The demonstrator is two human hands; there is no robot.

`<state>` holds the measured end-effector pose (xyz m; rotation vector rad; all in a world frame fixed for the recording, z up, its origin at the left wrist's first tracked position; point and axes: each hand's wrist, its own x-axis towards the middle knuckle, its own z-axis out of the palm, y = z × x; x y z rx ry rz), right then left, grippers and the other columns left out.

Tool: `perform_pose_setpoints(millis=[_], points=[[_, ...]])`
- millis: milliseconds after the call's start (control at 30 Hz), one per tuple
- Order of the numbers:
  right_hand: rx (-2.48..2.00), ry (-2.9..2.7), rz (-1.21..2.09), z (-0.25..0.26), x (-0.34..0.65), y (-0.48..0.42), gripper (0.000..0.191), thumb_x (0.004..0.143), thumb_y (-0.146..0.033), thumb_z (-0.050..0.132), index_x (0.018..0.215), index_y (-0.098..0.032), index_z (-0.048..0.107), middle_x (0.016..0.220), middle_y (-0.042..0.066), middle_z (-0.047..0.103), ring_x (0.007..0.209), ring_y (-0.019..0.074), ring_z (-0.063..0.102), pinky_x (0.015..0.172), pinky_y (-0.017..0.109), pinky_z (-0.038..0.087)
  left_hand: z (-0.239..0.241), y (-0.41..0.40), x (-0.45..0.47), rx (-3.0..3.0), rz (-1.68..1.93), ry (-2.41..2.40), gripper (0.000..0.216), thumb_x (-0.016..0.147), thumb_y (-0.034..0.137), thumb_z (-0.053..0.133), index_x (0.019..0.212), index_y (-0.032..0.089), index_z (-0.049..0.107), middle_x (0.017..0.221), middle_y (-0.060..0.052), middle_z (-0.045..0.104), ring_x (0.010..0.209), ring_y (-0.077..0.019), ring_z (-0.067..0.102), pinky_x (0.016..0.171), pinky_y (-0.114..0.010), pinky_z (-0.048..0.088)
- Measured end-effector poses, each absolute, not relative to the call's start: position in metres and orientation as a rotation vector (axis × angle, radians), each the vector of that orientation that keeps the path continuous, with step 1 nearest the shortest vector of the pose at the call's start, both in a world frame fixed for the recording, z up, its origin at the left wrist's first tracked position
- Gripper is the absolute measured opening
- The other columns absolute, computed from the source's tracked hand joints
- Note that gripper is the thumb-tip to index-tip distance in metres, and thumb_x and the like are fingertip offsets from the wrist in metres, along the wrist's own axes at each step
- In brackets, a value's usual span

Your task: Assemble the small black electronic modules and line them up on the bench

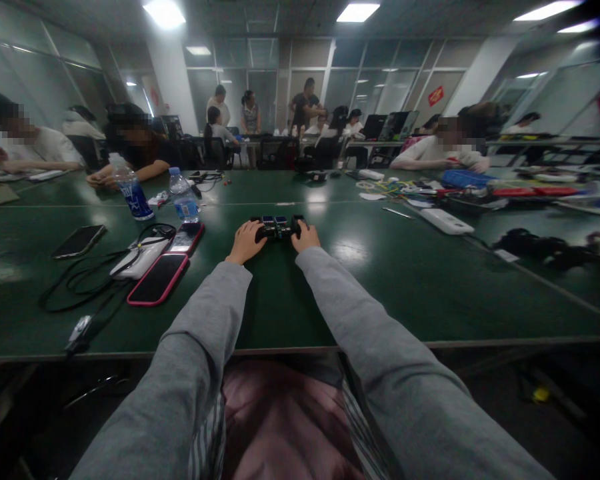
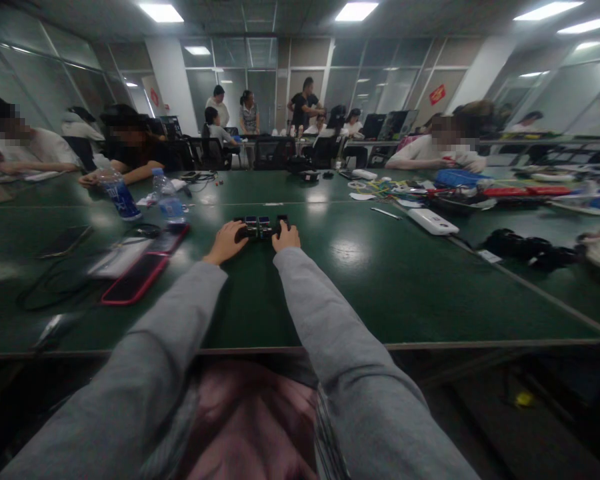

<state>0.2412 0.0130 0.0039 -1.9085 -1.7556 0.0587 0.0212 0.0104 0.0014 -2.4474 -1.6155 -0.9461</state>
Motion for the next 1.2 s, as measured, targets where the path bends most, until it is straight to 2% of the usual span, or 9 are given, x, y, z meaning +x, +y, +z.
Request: perform_pose_setpoints(millis=[333,633,867,1200], points=[[-1.856,-1.72,0.016,0.0,0.2408,0.0168,0.054,0.091,-0.033,0.05,0.143,-0.017,0.047,0.128,0.018,0.048,0.119,0.0297,0.051,0.101,0.043,0.044,0.002,0.0098,0.0212,-2.448,-0.939,-1.614,0.048,0.09,0.038,0.055,0.135,0.023,0.053,0.148,-0.008,0.049,0.142,-0.0288,0.037,0.117,-0.053,0.031],[-1.78,-1.777,-0.099,0.0011,0.2381,0.0157,0.052,0.095,-0.038,0.045,0.144,-0.019,0.048,0.138,0.018,0.041,0.125,0.0304,0.044,0.104,0.045,0.041,0.0013,0.0103,0.0214,-2.453,-0.938,-1.611,0.049,0.089,0.037,0.056,0.135,0.023,0.052,0.147,-0.008,0.049,0.142,-0.0291,0.037,0.118,-0.054,0.03],[-1.726,-1.805,-0.064,-0.0013,0.2362,0.0157,0.05,0.096,-0.042,0.044,0.141,-0.02,0.051,0.139,0.017,0.042,0.128,0.0295,0.044,0.105,0.044,0.041,0.0028,0.0098,0.0217,-2.47,-0.944,-1.628,0.048,0.089,0.036,0.056,0.136,0.023,0.052,0.148,-0.009,0.048,0.142,-0.0301,0.036,0.116,-0.055,0.033],[-1.629,-1.831,-0.073,-0.0038,0.2357,0.0191,0.05,0.095,-0.04,0.046,0.136,-0.013,0.055,0.138,0.019,0.046,0.129,0.0308,0.044,0.106,0.046,0.043,-0.0012,0.0156,0.02,-2.452,-0.96,-1.572,0.047,0.088,0.036,0.058,0.133,0.023,0.054,0.145,-0.009,0.051,0.139,-0.0298,0.04,0.114,-0.055,0.035]])
